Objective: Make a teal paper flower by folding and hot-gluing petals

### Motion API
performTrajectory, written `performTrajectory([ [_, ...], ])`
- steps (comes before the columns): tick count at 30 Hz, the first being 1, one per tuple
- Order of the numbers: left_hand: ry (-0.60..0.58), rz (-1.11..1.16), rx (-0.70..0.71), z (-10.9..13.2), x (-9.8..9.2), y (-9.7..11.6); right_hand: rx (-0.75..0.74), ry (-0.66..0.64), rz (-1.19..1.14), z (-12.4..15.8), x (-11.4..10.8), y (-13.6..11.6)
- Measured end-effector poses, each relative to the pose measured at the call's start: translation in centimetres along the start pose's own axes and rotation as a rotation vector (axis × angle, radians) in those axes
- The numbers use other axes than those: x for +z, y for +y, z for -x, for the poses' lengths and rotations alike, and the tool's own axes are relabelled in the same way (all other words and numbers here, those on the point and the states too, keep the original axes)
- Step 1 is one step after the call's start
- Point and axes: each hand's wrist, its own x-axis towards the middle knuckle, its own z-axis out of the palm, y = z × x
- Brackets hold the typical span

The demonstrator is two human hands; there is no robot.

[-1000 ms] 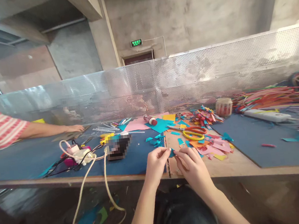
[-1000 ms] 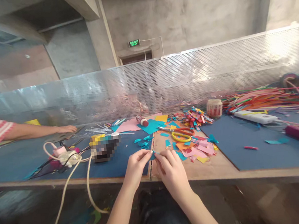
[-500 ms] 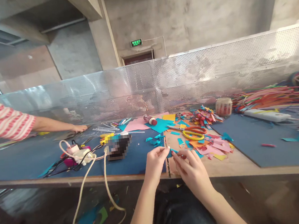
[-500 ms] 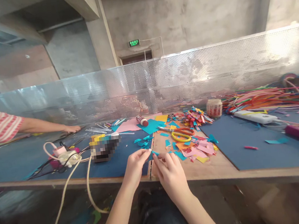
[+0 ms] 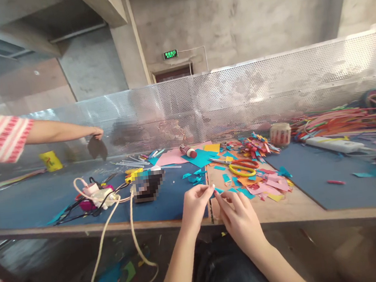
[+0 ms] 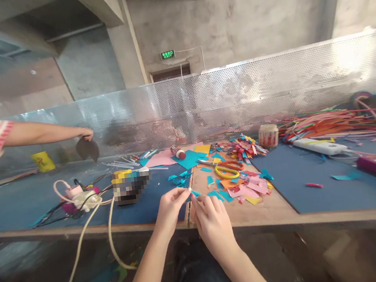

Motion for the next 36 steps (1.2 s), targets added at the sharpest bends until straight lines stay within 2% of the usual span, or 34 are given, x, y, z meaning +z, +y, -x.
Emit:
performTrajectory([
  [4,-0.01,-0.014,0.014,0.0,-0.1,0.1,0.034,-0.008,-0.048,-0.1,-0.1,-0.2],
  [9,-0.01,-0.031,0.043,0.0,-0.1,0.2,0.189,-0.037,-0.318,-0.5,-0.8,-0.1],
  [11,-0.01,-0.044,0.047,0.0,-0.2,0.2,0.325,-0.056,-0.454,-1.0,-1.4,-0.1],
  [15,-0.004,-0.039,0.051,0.1,-0.2,0.2,0.696,-0.026,-0.693,-2.1,-1.9,0.6],
  [18,0.002,-0.026,0.055,0.1,-0.2,0.2,0.84,-0.098,-0.789,-2.9,-1.7,1.5],
  [21,0.014,-0.022,0.058,0.0,-0.1,0.3,0.844,-0.273,-0.879,-3.5,-1.4,2.0],
  [23,0.019,-0.027,0.059,0.0,-0.1,0.4,0.824,-0.326,-0.912,-3.8,-1.5,2.1],
  [30,0.001,-0.051,0.054,0.0,-0.2,0.4,0.768,-0.366,-0.906,-4.0,-1.6,1.9],
  [36,-0.009,-0.068,0.047,0.0,-0.2,0.4,0.759,-0.332,-0.917,-3.5,-1.1,2.1],
])
